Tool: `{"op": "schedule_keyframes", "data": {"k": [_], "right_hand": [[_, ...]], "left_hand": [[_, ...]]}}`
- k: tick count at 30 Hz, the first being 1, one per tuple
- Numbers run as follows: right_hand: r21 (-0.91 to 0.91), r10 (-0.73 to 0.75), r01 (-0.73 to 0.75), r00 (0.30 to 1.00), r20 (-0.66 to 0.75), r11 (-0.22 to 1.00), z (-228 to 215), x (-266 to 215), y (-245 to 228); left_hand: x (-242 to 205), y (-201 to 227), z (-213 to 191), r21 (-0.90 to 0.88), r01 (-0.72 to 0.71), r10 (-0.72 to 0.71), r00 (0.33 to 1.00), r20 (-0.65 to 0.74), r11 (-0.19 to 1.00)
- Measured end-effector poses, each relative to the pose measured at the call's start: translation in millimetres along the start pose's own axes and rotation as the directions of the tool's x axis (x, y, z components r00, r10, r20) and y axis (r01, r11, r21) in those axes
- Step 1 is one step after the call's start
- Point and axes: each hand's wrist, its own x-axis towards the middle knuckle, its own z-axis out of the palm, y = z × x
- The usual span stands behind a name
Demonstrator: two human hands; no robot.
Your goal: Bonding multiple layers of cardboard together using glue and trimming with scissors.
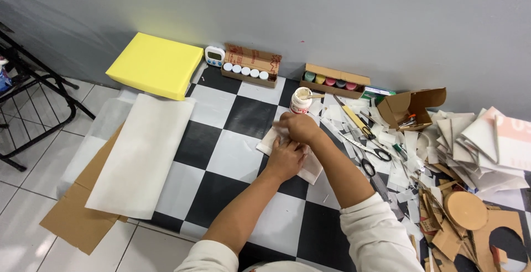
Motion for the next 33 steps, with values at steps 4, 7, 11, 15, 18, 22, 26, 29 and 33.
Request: {"op": "schedule_keyframes", "data": {"k": [4, 7, 11, 15, 18, 22, 26, 29, 33], "right_hand": [[0.003, 0.029, -0.029, 0.999, -0.045, 1.0, 31.3, 8.9, 19.5], [0.007, 0.018, -0.018, 0.999, -0.04, 1.0, 35.3, 8.8, 15.6], [-0.041, -0.03, 0.028, 0.999, -0.029, 0.999, 23.9, 8.9, 10.3], [-0.007, -0.003, 0.003, 0.999, -0.033, 1.0, 35.1, 14.1, 11.8], [0.145, 0.058, -0.057, 0.998, -0.003, 0.988, 12.3, 6.7, 2.2], [0.215, 0.125, -0.1, 0.986, -0.107, 0.972, 34.8, 9.2, 23.0], [0.094, 0.055, -0.052, 0.998, -0.029, 0.994, 43.4, 7.2, 16.2], [0.105, 0.076, -0.074, 0.997, -0.012, 0.992, 36.2, 3.0, 10.7], [0.282, 0.14, -0.134, 0.99, 0.001, 0.95, 15.4, 1.0, 6.0]], "left_hand": [[-3.3, -3.4, 9.7, -0.005, -0.01, 0.01, 1.0, -0.021, 1.0], [-3.8, -6.6, 19.0, -0.003, -0.02, 0.02, 0.999, -0.042, 1.0], [3.0, -7.3, 10.4, 0.03, -0.148, 0.15, 0.981, -0.124, 0.989], [1.3, -11.4, 16.8, 0.017, -0.18, 0.181, 0.98, -0.079, 0.984], [6.4, -4.2, -9.6, 0.009, -0.177, 0.178, 0.983, -0.042, 0.984], [3.2, -5.9, -2.7, -0.017, -0.159, 0.159, 0.987, -0.035, 0.987], [3.4, -11.7, 11.1, -0.045, -0.17, 0.166, 0.983, -0.079, 0.984], [4.5, -7.4, 6.9, -0.057, -0.154, 0.15, 0.987, -0.062, 0.987], [8.7, -1.6, -14.5, -0.056, -0.132, 0.131, 0.991, -0.029, 0.99]]}}
